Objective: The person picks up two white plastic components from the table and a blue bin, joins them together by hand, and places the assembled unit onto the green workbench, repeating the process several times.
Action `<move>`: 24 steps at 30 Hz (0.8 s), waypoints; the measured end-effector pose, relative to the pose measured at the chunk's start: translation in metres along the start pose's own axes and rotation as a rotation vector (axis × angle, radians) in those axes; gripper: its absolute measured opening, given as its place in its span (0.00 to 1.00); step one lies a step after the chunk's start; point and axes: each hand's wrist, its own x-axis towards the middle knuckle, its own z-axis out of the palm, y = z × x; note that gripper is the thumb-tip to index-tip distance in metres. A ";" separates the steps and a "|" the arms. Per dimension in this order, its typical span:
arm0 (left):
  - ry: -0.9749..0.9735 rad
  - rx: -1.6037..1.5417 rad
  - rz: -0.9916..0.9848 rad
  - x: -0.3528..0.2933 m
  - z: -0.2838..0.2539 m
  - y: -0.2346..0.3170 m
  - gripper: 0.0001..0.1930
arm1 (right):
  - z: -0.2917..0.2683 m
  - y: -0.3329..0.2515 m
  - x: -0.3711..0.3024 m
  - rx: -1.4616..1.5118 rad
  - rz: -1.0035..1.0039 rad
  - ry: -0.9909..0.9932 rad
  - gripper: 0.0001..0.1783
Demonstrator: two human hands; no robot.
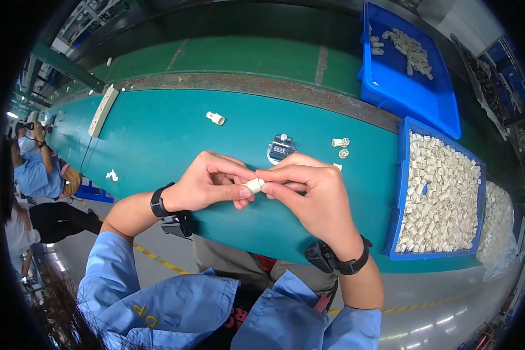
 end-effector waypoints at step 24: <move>0.123 0.941 0.455 0.035 -0.009 0.004 0.35 | -0.184 -0.097 0.016 -0.967 -0.023 0.706 0.17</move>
